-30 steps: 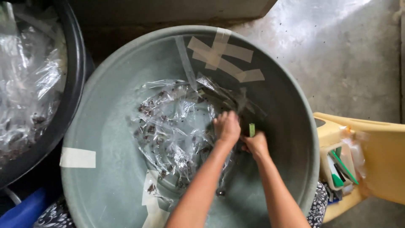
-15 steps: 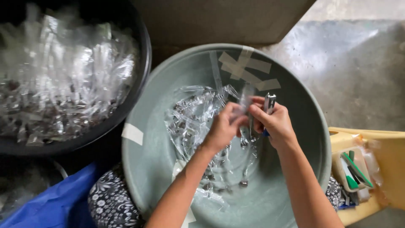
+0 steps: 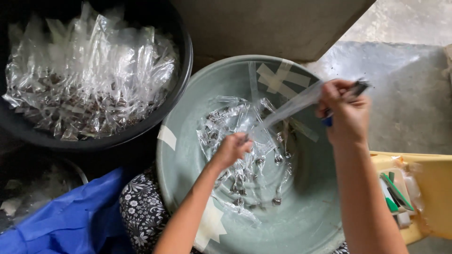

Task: Stapling the tops of small plastic bags to seal them.

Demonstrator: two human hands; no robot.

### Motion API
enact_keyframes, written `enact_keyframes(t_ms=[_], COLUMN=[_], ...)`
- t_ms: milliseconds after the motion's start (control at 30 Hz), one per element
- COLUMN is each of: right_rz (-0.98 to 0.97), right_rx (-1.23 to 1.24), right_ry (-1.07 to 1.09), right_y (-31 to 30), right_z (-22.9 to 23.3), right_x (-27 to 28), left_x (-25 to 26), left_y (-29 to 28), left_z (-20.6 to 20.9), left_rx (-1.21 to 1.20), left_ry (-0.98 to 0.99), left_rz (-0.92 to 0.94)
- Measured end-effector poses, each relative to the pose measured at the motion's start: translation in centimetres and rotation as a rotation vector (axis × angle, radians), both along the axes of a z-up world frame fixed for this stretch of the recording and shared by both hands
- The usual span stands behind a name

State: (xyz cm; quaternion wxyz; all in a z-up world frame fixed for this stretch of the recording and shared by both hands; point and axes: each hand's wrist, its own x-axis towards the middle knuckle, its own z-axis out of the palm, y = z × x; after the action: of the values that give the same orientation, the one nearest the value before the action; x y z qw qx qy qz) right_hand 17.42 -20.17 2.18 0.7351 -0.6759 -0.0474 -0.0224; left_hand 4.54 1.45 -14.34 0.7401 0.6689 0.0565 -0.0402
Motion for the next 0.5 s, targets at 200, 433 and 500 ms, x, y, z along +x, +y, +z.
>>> enact_keyframes(t_ms=[200,433,500], right_rz=[0.224,0.455,0.445], right_rx=[-0.016,-0.226,-0.231], right_ry=[-0.113,0.043,0.064], right_y=[-1.3,2.0,3.8], right_z=[5.6,4.3,4.2], right_x=[-2.5,-6.7,-7.7], left_x=[0.7,1.8,1.5], left_y=[2.1,-0.4,-1.5], left_z=[1.8,9.5,11.5], left_rx=[-0.223,-0.349,-0.265], left_ry=[0.253,-0.231,-0.269], left_rz=[0.421,0.513,0.516])
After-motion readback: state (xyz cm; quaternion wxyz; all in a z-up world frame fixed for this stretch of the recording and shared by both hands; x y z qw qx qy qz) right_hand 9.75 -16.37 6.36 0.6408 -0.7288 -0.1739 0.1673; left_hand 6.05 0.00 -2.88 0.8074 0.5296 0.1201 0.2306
